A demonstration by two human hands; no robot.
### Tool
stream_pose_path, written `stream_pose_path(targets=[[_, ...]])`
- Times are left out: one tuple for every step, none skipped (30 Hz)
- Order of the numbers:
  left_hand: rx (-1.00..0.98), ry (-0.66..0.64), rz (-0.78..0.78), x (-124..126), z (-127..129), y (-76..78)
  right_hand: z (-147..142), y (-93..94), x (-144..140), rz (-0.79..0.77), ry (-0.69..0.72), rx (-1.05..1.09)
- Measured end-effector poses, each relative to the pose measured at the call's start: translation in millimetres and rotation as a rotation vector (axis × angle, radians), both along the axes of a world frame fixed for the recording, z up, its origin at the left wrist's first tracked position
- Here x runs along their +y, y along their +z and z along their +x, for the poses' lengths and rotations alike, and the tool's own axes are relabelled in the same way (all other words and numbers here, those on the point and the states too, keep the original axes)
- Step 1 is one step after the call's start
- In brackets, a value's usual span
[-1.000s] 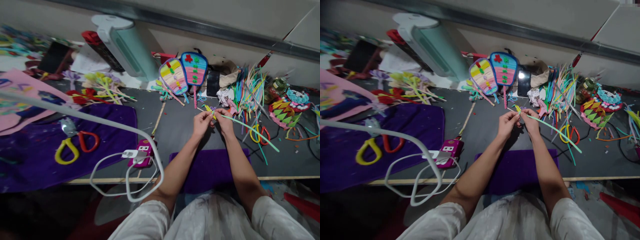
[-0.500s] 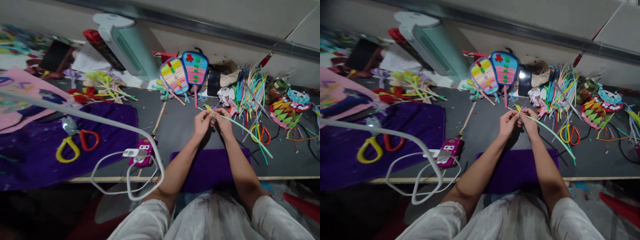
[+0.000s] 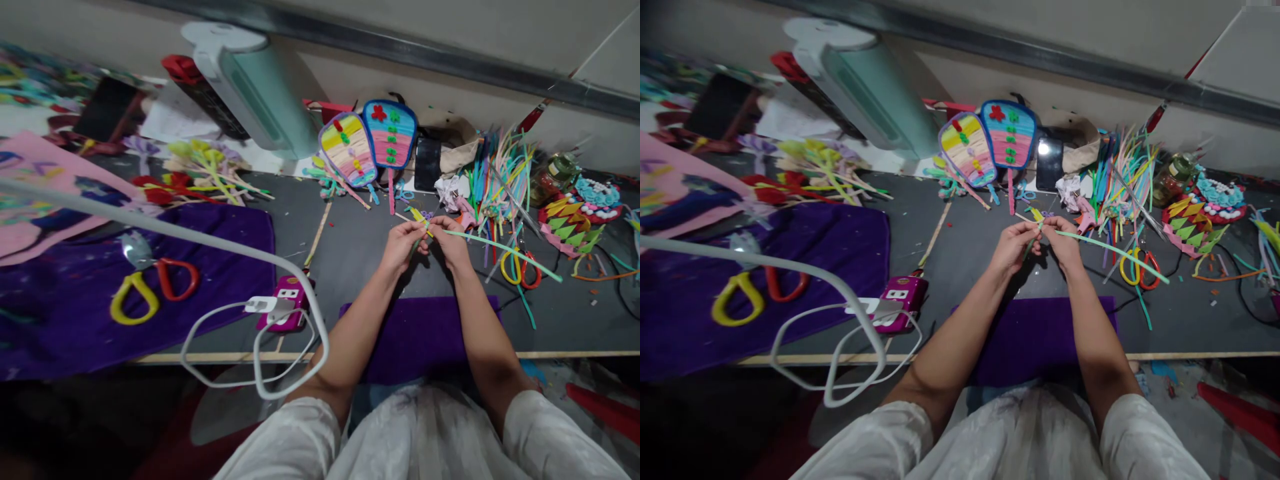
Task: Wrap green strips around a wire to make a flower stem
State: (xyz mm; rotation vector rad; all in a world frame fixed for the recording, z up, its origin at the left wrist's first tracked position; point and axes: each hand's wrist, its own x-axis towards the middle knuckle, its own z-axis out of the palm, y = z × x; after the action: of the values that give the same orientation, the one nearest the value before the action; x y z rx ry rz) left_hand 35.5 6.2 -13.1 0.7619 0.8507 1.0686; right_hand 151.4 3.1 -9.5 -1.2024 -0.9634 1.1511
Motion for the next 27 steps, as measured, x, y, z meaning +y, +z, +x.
stream_pose_path(targets=[[0.041,0.03,0.027,-0.4,1.2,-0.8,0.1,-1.2,0.6,-0.001,-0.015,-0.02],[0.082,0.06,0.06,-0.9,2.5,-1.5,0.1,-2.5,1.1,-0.005,-0.031,-0.039],[0.12,0.086,0.098,-1.4,3.7,-2.2,0.1,-3.8,1.5,-0.008,-0.045,-0.055],[0.155,0.106,0.135,-1.7,4.8,-2.9,0.0,-4.9,1.9,-0.007,-0.056,-0.071],[0.184,0.122,0.167,-2.0,5.7,-3.6,-0.1,-5.9,2.0,0.001,-0.063,-0.087],[0.209,0.137,0.193,-2.0,6.3,-4.2,-0.3,-6.5,2.0,0.019,-0.068,-0.104],[0.23,0.152,0.212,-2.0,6.6,-4.7,-0.6,-7.0,1.8,0.041,-0.069,-0.122],[0.247,0.166,0.226,-1.9,6.7,-5.1,-1.0,-7.2,1.6,0.061,-0.067,-0.138],[0.26,0.175,0.234,-1.9,6.8,-5.2,-1.5,-7.1,1.3,0.076,-0.063,-0.149],[0.269,0.182,0.238,-2.1,6.8,-5.2,-2.0,-6.9,0.9,0.086,-0.059,-0.155],[0.275,0.185,0.242,-2.3,6.9,-4.9,-2.7,-6.5,0.6,0.09,-0.057,-0.153],[0.279,0.185,0.248,-2.8,7.0,-4.6,-3.4,-6.1,0.2,0.091,-0.055,-0.147],[0.283,0.185,0.254,-3.4,7.3,-4.2,-4.2,-5.5,-0.1,0.09,-0.055,-0.139],[0.286,0.184,0.262,-4.0,7.6,-4.0,-5.0,-5.0,-0.4,0.089,-0.056,-0.131],[0.289,0.183,0.271,-4.5,7.9,-4.0,-5.7,-4.5,-0.8,0.088,-0.059,-0.125],[0.292,0.182,0.28,-4.8,8.1,-4.4,-6.4,-4.1,-1.1,0.087,-0.06,-0.121],[0.293,0.182,0.289,-4.9,8.2,-5.1,-7.0,-3.7,-1.4,0.086,-0.06,-0.12],[0.292,0.183,0.295,-4.7,8.2,-6.0,-7.5,-3.5,-1.7,0.084,-0.058,-0.118],[0.286,0.182,0.298,-4.3,8.1,-7.2,-7.8,-3.4,-1.9,0.081,-0.056,-0.114],[0.274,0.176,0.296,-3.6,8.0,-8.3,-8.0,-3.4,-1.9,0.078,-0.055,-0.107],[0.254,0.168,0.288,-2.8,7.8,-9.4,-8.1,-3.5,-1.8,0.073,-0.052,-0.095],[0.226,0.158,0.273,-2.0,7.6,-10.2,-7.9,-3.5,-1.6,0.065,-0.049,-0.082],[0.193,0.146,0.251,-1.3,7.5,-10.6,-7.7,-3.6,-1.4,0.056,-0.047,-0.07],[0.159,0.134,0.223,-0.7,7.4,-10.6,-7.3,-3.5,-1.1,0.047,-0.043,-0.061],[0.127,0.122,0.191,-0.2,7.3,-10.3,-6.8,-3.4,-0.8,0.037,-0.039,-0.055],[0.101,0.11,0.161,0.1,7.0,-9.7,-6.2,-3.2,-0.6,0.028,-0.034,-0.053],[0.08,0.098,0.134,0.4,6.6,-8.9,-5.4,-2.9,-0.4,0.019,-0.029,-0.052]])
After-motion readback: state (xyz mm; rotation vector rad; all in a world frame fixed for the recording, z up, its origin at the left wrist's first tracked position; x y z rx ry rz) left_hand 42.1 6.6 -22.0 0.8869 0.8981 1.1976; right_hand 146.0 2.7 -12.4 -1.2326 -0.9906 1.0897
